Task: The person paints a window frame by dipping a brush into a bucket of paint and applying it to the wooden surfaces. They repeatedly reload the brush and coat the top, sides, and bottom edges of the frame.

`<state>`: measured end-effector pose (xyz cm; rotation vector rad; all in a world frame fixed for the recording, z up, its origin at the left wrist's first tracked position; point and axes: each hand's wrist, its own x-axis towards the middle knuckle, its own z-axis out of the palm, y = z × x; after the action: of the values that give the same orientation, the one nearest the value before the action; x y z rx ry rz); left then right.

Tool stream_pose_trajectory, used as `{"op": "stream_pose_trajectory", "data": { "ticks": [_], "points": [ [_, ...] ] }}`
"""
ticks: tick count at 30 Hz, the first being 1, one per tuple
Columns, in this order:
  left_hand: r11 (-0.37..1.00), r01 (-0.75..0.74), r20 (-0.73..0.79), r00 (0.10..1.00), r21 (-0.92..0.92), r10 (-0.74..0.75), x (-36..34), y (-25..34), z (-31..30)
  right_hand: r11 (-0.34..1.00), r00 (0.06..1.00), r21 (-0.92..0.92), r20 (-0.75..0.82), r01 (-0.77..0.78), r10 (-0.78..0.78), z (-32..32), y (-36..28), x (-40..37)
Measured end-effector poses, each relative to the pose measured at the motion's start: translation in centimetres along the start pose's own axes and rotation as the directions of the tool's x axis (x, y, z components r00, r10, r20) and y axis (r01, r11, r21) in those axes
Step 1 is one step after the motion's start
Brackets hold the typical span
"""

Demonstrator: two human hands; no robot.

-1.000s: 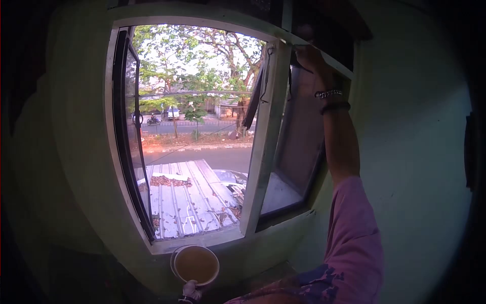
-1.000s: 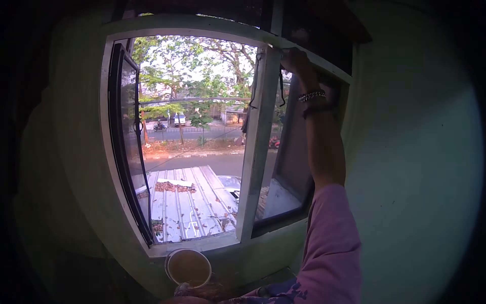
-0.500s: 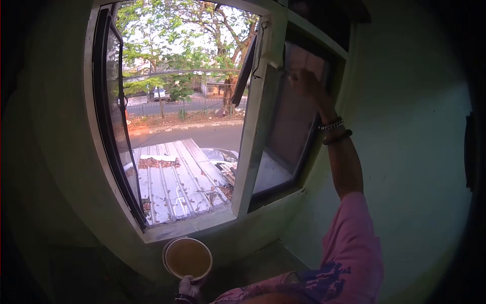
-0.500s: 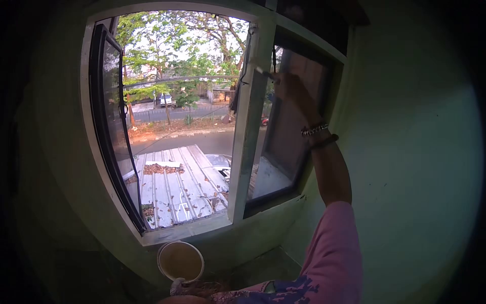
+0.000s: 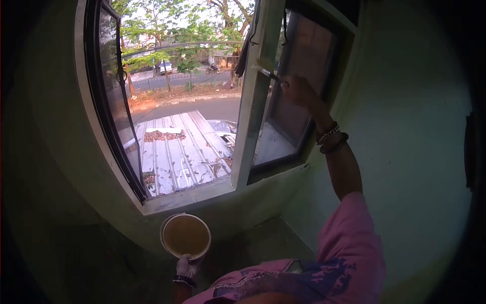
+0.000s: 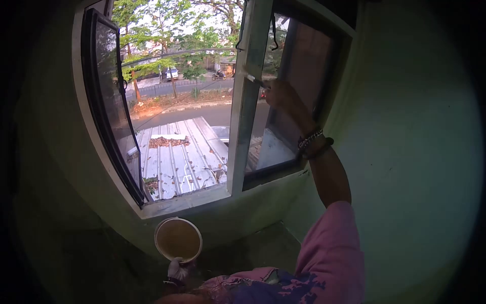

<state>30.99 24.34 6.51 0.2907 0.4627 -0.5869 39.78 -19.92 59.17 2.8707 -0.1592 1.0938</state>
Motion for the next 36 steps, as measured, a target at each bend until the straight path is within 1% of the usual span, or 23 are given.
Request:
{"op": "stream_pose_trajectory", "data": {
  "ticks": [2, 3, 4, 6, 8, 10, 11, 13, 14, 15, 16, 17, 19, 20, 21, 22, 23, 25, 26, 27, 28, 30, 36],
  "points": [
    [0.998, -0.048, -0.056, 0.997, 0.032, 0.05, -2.2, -1.0, 2.9, 0.999, 0.991, 0.028, 0.125, 0.045, -0.048, -1.7, 0.5, -2.1],
    [0.999, -0.015, -0.007, 1.0, -0.033, 0.015, -2.3, -1.3, 2.5, 0.993, 0.995, 0.081, -0.05, 0.091, -0.087, -2.5, 1.3, -1.3],
    [0.993, -0.046, -0.087, 0.995, 0.11, 0.055, -2.8, -1.7, 2.8, 0.982, 0.97, 0.134, -0.219, 0.134, -0.103, -3.1, 2.0, 0.0],
    [0.997, -0.062, -0.09, 0.994, 0.05, 0.066, -4.0, -2.9, 3.8, 0.927, 0.987, 0.365, -0.1, -0.085, 0.129, -6.2, 1.0, 2.6],
    [0.977, -0.139, -0.057, 0.987, 0.163, 0.15, -3.4, -4.0, 1.7, 0.915, 0.954, 0.403, -0.284, 0.027, 0.097, -5.0, 1.3, 4.5],
    [0.983, -0.12, -0.091, 0.987, 0.139, 0.133, -3.8, -5.1, 1.4, 0.905, 0.96, 0.424, -0.246, -0.019, 0.135, -0.6, 1.5, 3.1],
    [0.979, -0.108, -0.098, 0.987, 0.175, 0.126, -4.4, -5.8, 1.6, 0.9, 0.962, 0.433, -0.225, -0.042, 0.153, 2.2, 1.9, 1.8],
    [0.959, -0.12, -0.107, 0.983, 0.255, 0.151, -5.1, -7.5, 2.2, 0.896, 0.985, 0.431, -0.074, -0.106, 0.153, 7.1, 2.2, -3.2],
    [0.942, -0.136, -0.118, 0.976, 0.307, 0.18, -5.6, -8.4, 1.9, 0.894, 0.987, 0.418, 0.054, -0.159, 0.15, 8.1, 2.0, -6.1],
    [0.963, -0.166, -0.043, 0.983, 0.214, 0.179, -5.2, -9.2, 1.1, 0.894, 0.972, 0.396, 0.186, -0.21, 0.146, 8.9, 2.0, -8.7],
    [0.947, -0.154, -0.059, 0.982, 0.281, 0.177, -6.2, -10.0, 2.4, 0.87, 0.923, 0.399, 0.357, -0.29, 0.144, 9.5, 2.3, -10.4],
    [0.944, -0.122, -0.097, 0.983, 0.306, 0.158, -7.2, -10.9, 4.0, 0.862, 0.896, 0.411, 0.433, -0.296, 0.102, 9.7, 2.6, -12.5],
    [0.938, -0.141, -0.053, 0.985, 0.317, 0.166, -9.0, -13.0, 7.3, 0.819, 0.877, 0.501, 0.481, -0.279, 0.005, 8.6, 2.0, -17.1],
    [0.922, -0.192, -0.019, 0.977, 0.336, 0.211, -8.1, -13.8, 6.1, 0.777, 0.885, 0.581, 0.461, -0.242, -0.069, 8.4, 1.7, -19.7],
    [0.866, -0.18, -0.071, 0.968, 0.466, 0.24, -7.3, -14.3, 5.3, 0.721, 0.883, 0.659, 0.446, -0.215, -0.144, 8.3, 1.0, -22.4],
    [0.854, -0.221, -0.019, 0.965, 0.472, 0.261, -6.9, -15.1, 5.0, 0.722, 0.828, 0.652, 0.522, -0.231, -0.205, 7.0, 0.0, -24.6],
    [0.839, -0.215, -0.038, 0.962, 0.5, 0.269, -7.1, -15.9, 5.7, 0.722, 0.793, 0.663, 0.541, -0.198, -0.28, 5.8, -1.0, -26.7],
    [0.805, -0.246, 0.009, 0.958, 0.539, 0.287, -7.1, -17.3, 7.1, 0.713, 0.707, 0.683, 0.582, -0.157, -0.402, 5.8, -2.6, -31.7],
    [0.818, -0.195, -0.061, 0.961, 0.541, 0.269, -7.5, -18.2, 8.2, 0.71, 0.673, 0.691, 0.59, -0.135, -0.446, 5.9, -3.3, -33.9],
    [0.801, -0.198, -0.091, 0.95, 0.565, 0.299, -7.3, -18.2, 9.3, 0.715, 0.647, 0.691, 0.593, -0.104, -0.479, 6.4, -5.0, -34.7],
    [0.81, -0.241, -0.011, 0.956, 0.534, 0.292, -8.0, -18.0, 9.4, 0.778, 0.601, 0.619, 0.665, -0.112, -0.443, 6.5, -7.1, -35.6],
    [0.812, -0.195, -0.046, 0.964, 0.55, 0.262, -8.2, -18.4, 10.3, 0.816, 0.609, 0.578, 0.648, -0.002, -0.457, 9.2, -9.0, -37.8],
    [0.795, -0.18, 0.0, 0.975, 0.58, 0.221, -8.1, -19.7, 11.6, 0.912, 0.66, 0.409, 0.694, -0.03, -0.289, 16.7, -12.3, -38.4]
  ]
}}
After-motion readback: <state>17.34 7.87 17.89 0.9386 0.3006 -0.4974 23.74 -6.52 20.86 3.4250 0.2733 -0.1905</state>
